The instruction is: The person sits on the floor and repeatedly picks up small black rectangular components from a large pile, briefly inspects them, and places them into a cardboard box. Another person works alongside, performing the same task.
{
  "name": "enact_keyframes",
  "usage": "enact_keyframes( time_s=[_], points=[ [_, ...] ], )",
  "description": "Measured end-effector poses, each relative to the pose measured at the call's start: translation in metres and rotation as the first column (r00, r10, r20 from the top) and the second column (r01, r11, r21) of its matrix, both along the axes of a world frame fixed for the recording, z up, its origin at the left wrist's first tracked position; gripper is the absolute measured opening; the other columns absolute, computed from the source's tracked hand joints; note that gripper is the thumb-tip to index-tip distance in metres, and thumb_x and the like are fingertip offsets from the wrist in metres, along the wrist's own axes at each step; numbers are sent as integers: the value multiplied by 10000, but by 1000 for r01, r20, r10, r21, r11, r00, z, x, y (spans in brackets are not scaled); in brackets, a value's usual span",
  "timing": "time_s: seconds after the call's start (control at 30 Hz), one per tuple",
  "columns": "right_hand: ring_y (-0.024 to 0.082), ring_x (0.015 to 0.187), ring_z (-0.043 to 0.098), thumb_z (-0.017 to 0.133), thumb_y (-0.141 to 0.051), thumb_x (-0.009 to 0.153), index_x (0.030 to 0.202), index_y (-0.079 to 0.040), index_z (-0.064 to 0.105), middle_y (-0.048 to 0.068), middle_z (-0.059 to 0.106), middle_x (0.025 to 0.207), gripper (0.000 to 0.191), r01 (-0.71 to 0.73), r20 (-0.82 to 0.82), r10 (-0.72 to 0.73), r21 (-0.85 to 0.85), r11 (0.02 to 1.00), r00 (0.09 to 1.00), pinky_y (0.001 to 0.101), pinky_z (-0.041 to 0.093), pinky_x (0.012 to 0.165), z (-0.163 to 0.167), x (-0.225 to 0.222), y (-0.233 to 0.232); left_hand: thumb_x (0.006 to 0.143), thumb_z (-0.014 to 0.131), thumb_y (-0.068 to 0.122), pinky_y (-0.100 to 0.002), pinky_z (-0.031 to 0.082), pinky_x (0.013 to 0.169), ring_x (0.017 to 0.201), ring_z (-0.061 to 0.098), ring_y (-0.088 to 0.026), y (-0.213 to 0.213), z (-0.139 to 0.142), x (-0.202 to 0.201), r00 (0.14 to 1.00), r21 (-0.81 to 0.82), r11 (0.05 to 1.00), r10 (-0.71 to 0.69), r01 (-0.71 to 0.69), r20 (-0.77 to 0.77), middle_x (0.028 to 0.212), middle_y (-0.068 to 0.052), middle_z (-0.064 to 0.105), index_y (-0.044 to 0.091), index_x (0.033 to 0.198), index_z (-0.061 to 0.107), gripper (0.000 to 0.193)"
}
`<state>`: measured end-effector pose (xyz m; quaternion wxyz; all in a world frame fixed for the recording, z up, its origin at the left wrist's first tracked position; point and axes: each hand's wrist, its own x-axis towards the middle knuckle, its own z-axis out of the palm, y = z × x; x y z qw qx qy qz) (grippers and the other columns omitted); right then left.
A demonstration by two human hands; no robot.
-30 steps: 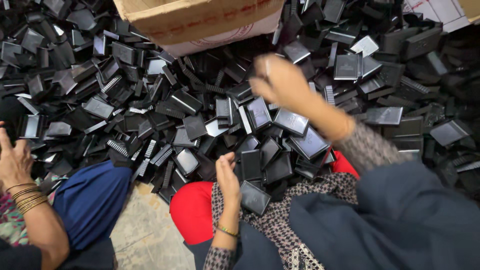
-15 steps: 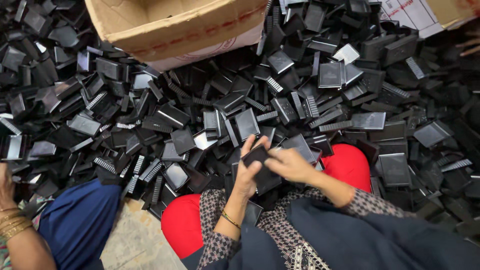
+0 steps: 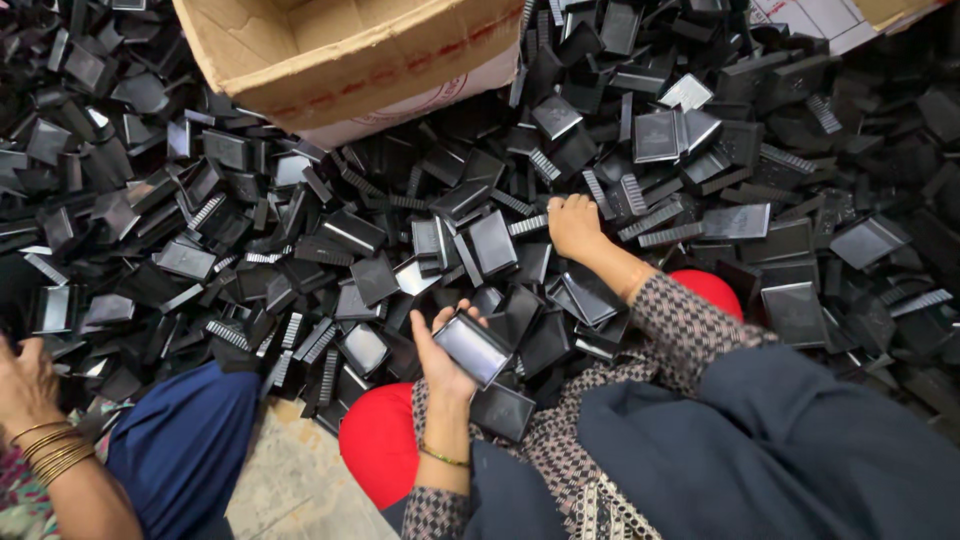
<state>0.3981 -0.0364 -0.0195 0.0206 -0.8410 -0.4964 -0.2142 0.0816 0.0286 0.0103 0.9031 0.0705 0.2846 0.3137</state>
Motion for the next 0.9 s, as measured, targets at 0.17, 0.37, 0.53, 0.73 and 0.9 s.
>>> enact_keyframes(
  time_s=[0.17, 0.37, 0.53, 0.73, 0.9],
  points=[
    [454, 774, 708, 604, -59, 873, 1165, 52, 553, 256, 713, 851, 316, 80, -436, -57, 36, 996, 898, 555, 565, 663, 48, 2, -22, 1001, 561, 554, -394, 586, 802, 894, 679, -246, -3, 4, 8, 990, 150, 982, -122, 111, 66, 989, -110, 712, 79, 996, 661, 485],
    [428, 1159, 665, 581, 48, 773, 1311, 1, 569, 249, 672, 1268, 540, -295, -421, 507, 473, 830, 752, 462, 545, 989, 85, -115, -69, 947, 691, 386, -340, 574, 719, 829, 688, -153, -15, 0, 55, 955, 288, 923, -193, 255, -226, 1048, -52, 737, 80, 1101, 683, 343],
    [470, 1324, 499, 833, -158, 770, 1344, 46, 550, 326, 487, 1450, 672, -358, -570, 694, 597, 718, 440, 455, 409, 1057, 78, -145, -77, 940, 693, 401, -374, 592, 794, 899, 703, -220, -15, 3, 76, 982, 283, 944, -141, 171, -123, 1069, -103, 709, 9, 1162, 676, 451],
    [254, 1195, 645, 793, -215, 848, 1390, -50, 595, 169, 671, 1316, 599, 5, -783, 602, 610, 792, 157, 346, 516, 1030, 77, -134, -69, 983, 348, 653, -308, 516, 1013, 1165, 658, -172, -5, 12, 65, 995, 284, 956, -48, 72, -92, 1273, -44, 695, 36, 1378, 587, 771],
    [230, 1146, 700, 810, -220, 825, 1345, -50, 650, 146, 708, 1292, 570, -117, -773, 592, 582, 804, 228, 348, 540, 988, 76, -156, -69, 993, 329, 668, -348, 516, 983, 1088, 627, -190, 4, 8, 68, 987, 415, 908, 11, 59, -163, 1205, -88, 670, 84, 1429, 550, 762]
  ],
)
